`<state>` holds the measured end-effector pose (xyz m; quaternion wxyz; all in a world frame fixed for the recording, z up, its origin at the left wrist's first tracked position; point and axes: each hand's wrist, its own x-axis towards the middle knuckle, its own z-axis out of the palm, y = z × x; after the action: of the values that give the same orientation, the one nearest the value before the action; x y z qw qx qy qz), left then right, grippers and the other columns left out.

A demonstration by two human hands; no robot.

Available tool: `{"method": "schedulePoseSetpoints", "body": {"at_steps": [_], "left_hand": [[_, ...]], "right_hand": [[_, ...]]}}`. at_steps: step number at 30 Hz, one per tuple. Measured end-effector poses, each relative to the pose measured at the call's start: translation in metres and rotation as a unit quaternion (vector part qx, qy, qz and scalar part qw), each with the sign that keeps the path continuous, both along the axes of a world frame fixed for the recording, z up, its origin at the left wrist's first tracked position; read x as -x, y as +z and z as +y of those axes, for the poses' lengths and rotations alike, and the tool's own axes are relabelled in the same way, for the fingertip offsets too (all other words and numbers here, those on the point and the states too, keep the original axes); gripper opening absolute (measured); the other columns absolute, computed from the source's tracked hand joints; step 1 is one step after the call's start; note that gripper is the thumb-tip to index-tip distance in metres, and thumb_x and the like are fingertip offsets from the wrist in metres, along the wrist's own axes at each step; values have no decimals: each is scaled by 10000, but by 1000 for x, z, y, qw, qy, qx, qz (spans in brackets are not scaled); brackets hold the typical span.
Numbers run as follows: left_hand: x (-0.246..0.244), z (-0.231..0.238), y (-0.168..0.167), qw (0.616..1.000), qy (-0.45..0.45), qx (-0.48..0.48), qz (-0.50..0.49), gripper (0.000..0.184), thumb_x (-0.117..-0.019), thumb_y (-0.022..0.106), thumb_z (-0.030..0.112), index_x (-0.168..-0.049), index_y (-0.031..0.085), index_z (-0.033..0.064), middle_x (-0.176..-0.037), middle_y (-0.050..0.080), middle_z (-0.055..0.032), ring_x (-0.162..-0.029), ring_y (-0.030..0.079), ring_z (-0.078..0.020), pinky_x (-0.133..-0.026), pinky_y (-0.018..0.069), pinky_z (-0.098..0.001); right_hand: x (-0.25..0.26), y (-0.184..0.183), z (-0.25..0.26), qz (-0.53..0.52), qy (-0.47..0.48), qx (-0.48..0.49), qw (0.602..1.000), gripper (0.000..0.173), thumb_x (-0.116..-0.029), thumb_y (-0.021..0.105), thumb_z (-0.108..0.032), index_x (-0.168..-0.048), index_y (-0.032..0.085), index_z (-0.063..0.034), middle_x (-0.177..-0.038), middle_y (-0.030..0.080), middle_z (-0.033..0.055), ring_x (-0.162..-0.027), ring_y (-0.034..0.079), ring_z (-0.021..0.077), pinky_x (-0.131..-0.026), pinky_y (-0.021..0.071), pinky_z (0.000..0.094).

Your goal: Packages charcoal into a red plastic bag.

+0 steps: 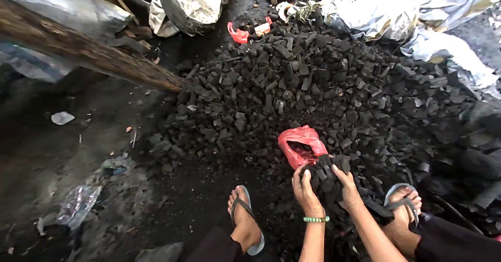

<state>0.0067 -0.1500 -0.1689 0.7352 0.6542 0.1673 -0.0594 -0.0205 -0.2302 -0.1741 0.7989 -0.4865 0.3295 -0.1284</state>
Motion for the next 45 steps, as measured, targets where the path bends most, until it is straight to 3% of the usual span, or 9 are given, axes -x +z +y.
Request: {"method": "schedulePoseSetpoints", "body": {"at_steps": [11, 17, 19, 23, 29, 34, 37, 41, 45], "left_hand": [[-152, -7, 0, 955, -82, 82, 274, 631, -1021, 447, 589, -1507, 444, 186, -1511, 473, -153, -1350, 459, -361, -1003, 407, -658], [-206, 13, 42, 938, -236, -76, 243, 863, -973, 449, 707, -1641, 113, 276, -1545, 384, -309, -1295, 494, -539, -945, 462, -718], [-214, 18, 58, 883, -344, -261, 183, 844, -1038, 406, 629, -1651, -57, 279, -1497, 445, -330, -1246, 562, -523, -935, 494, -707], [-219, 16, 84, 700, -444, -558, 54, 606, -1097, 458, 339, -1632, 254, 139, -1355, 595, -301, -1287, 558, -476, -1075, 408, -639], [-193, 50, 57, 796, -406, -418, -161, 461, -983, 603, 6, -1440, 569, 57, -1208, 674, -251, -1095, 671, -381, -975, 525, -533], [-140, 82, -28, 956, -130, -263, -16, 461, -1097, 446, 247, -1497, 405, 22, -1463, 488, -260, -1249, 573, -393, -1003, 506, -559], [-118, 65, -72, 913, -234, -316, 108, 461, -1110, 429, 277, -1459, 479, -19, -1489, 467, -298, -1361, 481, -443, -1108, 392, -612], [-92, 12, -70, 813, -336, -429, 205, 683, -1070, 381, 560, -1647, 220, 233, -1719, -9, -162, -1554, 43, -479, -1161, 116, -756], [-79, 2, -63, 803, -333, -442, 221, 596, -1053, 407, 587, -1593, 335, 345, -1718, 8, -157, -1512, 130, -541, -1034, 301, -786]], "right_hand": [[-138, -17, -39, 78, 192, 136, 969, 531, -1016, 633, -333, -1450, 508, -52, -1426, 562, 192, -1313, 544, 297, -1104, 430, 531], [-202, 29, -70, 102, 462, 417, 776, 545, -996, 677, -309, -1476, 534, -93, -1553, 432, 244, -1432, 422, 416, -1154, 343, 611], [-208, 47, -73, 116, 499, 501, 697, 515, -989, 686, -278, -1471, 557, -150, -1560, 432, 221, -1407, 450, 429, -1116, 366, 649], [-199, 80, -74, 117, 527, 576, 613, 434, -1046, 594, -307, -1475, 570, -239, -1660, 321, 133, -1467, 373, 439, -1064, 300, 764], [-149, 31, -126, 89, 115, 451, 881, 315, -1069, 491, -164, -1282, 643, 12, -1307, 629, 234, -1205, 625, 343, -1023, 496, 532], [-81, -70, -97, 287, 162, 459, 825, 570, -999, 651, -387, -1448, 536, -55, -1508, 414, 326, -1308, 469, 572, -971, 421, 765], [-63, -86, -52, 307, 243, 488, 780, 717, -957, 683, -465, -1579, 417, -228, -1681, 216, 199, -1481, 281, 524, -1059, 269, 818], [-60, -79, -43, 339, 315, 465, 755, 749, -968, 624, -558, -1602, 367, -253, -1649, 315, 147, -1451, 363, 453, -1019, 420, 677], [-63, -81, -59, 301, 294, 434, 797, 661, -972, 647, -524, -1532, 486, -214, -1530, 466, 191, -1331, 471, 492, -990, 449, 673]]}}
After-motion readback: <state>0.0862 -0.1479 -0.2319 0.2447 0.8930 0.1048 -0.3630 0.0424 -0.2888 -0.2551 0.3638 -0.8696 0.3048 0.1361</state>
